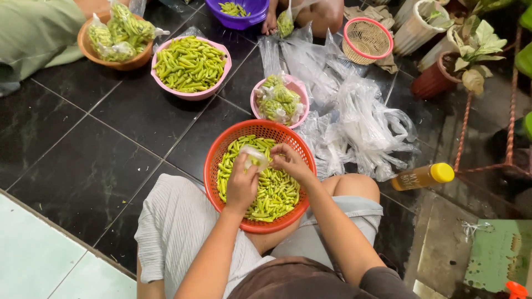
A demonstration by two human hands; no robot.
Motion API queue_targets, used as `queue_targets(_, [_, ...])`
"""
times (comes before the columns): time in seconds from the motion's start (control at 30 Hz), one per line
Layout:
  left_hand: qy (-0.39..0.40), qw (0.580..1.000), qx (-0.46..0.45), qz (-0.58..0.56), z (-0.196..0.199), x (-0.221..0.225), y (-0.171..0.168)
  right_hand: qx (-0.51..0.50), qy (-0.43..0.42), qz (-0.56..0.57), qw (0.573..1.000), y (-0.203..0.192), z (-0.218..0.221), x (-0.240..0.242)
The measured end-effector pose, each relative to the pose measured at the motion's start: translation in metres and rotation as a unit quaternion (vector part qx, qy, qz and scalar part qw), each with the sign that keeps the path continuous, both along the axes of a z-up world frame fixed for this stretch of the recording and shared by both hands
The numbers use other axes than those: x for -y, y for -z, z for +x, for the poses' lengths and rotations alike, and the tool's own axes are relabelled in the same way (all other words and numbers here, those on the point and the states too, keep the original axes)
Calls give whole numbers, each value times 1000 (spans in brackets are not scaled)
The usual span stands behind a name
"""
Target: Packing green chilies from a large basket into small plastic bags at an efficient pace while sitting on the floor.
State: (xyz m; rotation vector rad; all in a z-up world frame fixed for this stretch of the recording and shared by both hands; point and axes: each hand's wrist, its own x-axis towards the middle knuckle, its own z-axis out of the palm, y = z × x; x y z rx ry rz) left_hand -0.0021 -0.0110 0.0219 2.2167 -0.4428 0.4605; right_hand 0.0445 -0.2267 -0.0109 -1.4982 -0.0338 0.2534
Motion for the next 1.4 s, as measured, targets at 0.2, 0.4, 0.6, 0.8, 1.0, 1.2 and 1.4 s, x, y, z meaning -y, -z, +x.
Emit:
queue_targets(0.2, [-87,991,96,-18,8,-13,12,83,-55,-405,909,45,20,-3])
queue_targets(0.4, [-29,994,-108,5,11,-19,10,103,-170,-555,808,50,-15,-51])
queue_targets(0.6, [-25,986,-167,11,13,-16,-2,121,-106,-490,857,51,-17,-36])
queue_targets(0.8, [14,994,-103,16,10,-12,0,-4,7,-255,967,59,-6,2])
queue_targets(1.0, [65,992,-87,57,5,0,4,-140,-19,93,986,-16,-9,38])
queue_targets(1.2, [90,992,-55,64,1,10,18,-139,-111,52,983,-43,-13,10])
queue_targets(1.4, [104,989,-57,93,-5,4,3,27,-81,-342,936,-50,-13,-9])
